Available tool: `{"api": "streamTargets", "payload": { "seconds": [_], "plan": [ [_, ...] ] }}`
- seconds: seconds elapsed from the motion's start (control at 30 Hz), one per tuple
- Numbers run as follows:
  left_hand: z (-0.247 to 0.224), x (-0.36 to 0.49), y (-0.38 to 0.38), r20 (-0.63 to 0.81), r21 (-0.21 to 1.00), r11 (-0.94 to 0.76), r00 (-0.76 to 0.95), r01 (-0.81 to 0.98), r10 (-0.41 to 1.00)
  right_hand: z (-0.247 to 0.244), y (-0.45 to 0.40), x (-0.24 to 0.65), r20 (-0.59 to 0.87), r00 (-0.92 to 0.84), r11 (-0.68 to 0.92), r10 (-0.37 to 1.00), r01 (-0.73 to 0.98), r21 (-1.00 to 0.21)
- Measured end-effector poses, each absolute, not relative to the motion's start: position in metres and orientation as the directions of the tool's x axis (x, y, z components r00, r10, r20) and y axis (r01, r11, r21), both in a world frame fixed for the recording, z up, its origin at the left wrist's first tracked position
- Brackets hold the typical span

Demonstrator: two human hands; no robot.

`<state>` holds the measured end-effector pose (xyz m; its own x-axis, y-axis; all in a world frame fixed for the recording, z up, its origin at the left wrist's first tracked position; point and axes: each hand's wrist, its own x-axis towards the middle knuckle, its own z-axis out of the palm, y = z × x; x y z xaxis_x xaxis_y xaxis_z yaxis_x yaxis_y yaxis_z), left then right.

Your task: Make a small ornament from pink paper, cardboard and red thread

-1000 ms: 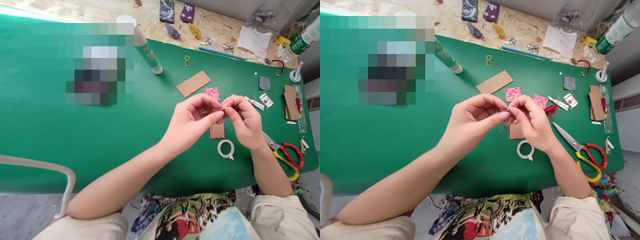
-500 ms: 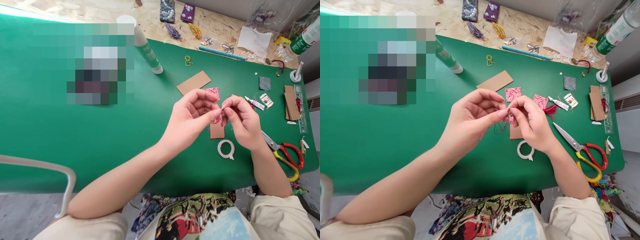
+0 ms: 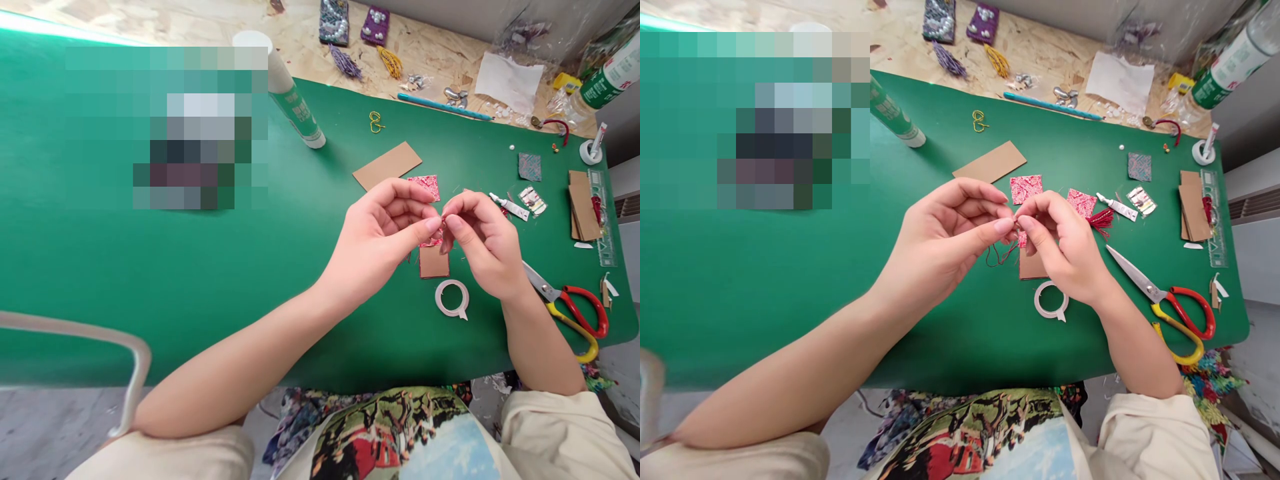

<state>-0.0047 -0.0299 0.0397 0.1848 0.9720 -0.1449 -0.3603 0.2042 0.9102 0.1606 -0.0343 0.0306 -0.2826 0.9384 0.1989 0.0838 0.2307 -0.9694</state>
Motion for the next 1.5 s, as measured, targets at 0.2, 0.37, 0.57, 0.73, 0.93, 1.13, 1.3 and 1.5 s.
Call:
{"api": "streamTargets", "payload": {
  "seconds": [0.2,0.37,0.57,0.73,0.93,1.13,1.3,1.5],
  "plan": [
    [0.040,-0.005,-0.030,-0.150,0.915,0.207,0.184,-0.346,0.971,0.030,-0.034,0.161,0.220,-0.288,0.265,0.932,0.128,-0.956],
    [0.041,-0.005,-0.030,-0.155,0.928,0.202,0.169,-0.312,0.973,0.029,-0.034,0.160,0.241,-0.301,0.307,0.923,0.194,-0.932],
    [0.042,-0.005,-0.031,-0.161,0.937,0.193,0.132,-0.291,0.978,0.044,-0.027,0.184,0.228,-0.183,0.286,0.956,0.426,-0.858],
    [0.041,-0.005,-0.030,-0.168,0.936,0.197,0.121,-0.292,0.978,0.048,-0.013,0.216,0.047,-0.249,0.219,0.967,0.729,-0.649],
    [0.041,-0.004,-0.030,-0.169,0.932,0.201,0.129,-0.301,0.977,0.033,-0.009,0.218,-0.073,-0.308,0.275,0.949,0.917,-0.289],
    [0.041,-0.004,-0.030,-0.176,0.933,0.207,0.130,-0.295,0.976,0.026,-0.010,0.209,-0.127,-0.367,0.315,0.922,0.898,-0.307],
    [0.041,-0.004,-0.031,-0.174,0.931,0.207,0.133,-0.301,0.976,0.023,-0.010,0.207,-0.157,-0.374,0.315,0.914,0.899,-0.305],
    [0.041,-0.005,-0.030,-0.181,0.933,0.211,0.125,-0.291,0.975,0.027,-0.009,0.205,-0.113,-0.353,0.294,0.929,0.887,-0.355]
  ]
}}
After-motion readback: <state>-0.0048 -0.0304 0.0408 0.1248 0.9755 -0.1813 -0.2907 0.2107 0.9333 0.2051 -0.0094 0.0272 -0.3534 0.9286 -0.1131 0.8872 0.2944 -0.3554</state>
